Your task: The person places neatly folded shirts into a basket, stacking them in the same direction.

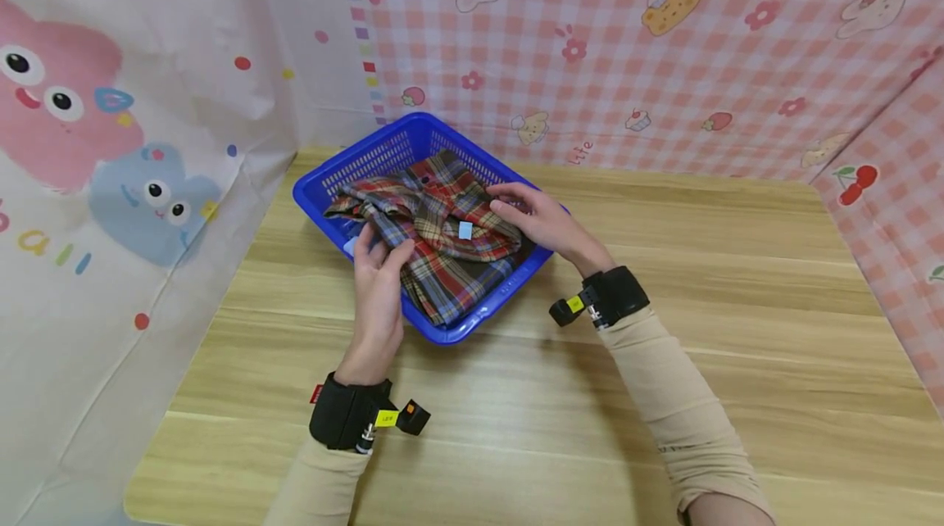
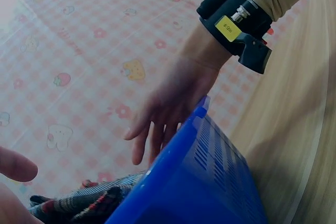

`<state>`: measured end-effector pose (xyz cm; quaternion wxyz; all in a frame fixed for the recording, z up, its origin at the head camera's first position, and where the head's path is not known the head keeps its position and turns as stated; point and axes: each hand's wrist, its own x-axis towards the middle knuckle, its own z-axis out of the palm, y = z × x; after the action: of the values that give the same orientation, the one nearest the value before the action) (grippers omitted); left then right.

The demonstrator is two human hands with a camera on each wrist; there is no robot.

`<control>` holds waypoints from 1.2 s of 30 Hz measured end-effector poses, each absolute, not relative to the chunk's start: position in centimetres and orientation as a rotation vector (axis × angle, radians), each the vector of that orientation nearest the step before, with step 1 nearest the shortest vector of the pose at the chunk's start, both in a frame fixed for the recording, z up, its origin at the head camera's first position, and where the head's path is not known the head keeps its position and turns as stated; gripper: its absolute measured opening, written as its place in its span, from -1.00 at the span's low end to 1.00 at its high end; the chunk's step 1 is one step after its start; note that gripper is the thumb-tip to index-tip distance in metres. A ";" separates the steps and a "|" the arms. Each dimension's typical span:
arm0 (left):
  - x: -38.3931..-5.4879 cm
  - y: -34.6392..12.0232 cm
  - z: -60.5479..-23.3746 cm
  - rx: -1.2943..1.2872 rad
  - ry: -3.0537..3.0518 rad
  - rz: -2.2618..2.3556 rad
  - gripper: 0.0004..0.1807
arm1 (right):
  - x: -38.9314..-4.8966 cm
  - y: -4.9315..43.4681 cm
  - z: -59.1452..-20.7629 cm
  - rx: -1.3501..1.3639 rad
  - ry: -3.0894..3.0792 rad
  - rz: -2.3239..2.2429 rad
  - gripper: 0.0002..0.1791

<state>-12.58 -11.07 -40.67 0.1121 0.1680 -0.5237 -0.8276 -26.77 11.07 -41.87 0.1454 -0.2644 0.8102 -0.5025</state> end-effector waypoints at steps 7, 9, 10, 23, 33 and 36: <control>-12.2 -11.2 -40.2 0.477 -1.491 -2.430 -0.21 | -26.8 11.3 -42.1 -0.808 2.362 -1.440 -0.48; -12.1 -11.3 -40.1 0.482 -1.491 -2.420 -0.23 | -26.8 11.3 -42.1 -0.811 2.368 -1.439 -0.48; -12.0 -11.3 -40.1 0.482 -1.487 -2.420 -0.24 | -26.8 11.4 -42.2 -0.812 2.373 -1.438 -0.48; -11.6 -11.4 -39.6 0.518 -1.261 -2.314 -0.44 | -26.5 11.3 -42.3 -0.841 2.393 -1.434 -0.50; -10.9 -11.3 -39.2 0.397 -1.232 -2.278 -0.58 | -26.6 11.4 -42.6 -0.916 2.433 -1.385 -0.49; -10.8 -11.2 -39.1 0.394 -1.244 -2.287 -0.61 | -26.5 11.4 -42.7 -0.924 2.431 -1.390 -0.49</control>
<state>-10.77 -11.17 -39.06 0.2517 0.1447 -0.4574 -0.8405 -26.54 11.42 -42.69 0.0962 -0.3120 0.8205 -0.4693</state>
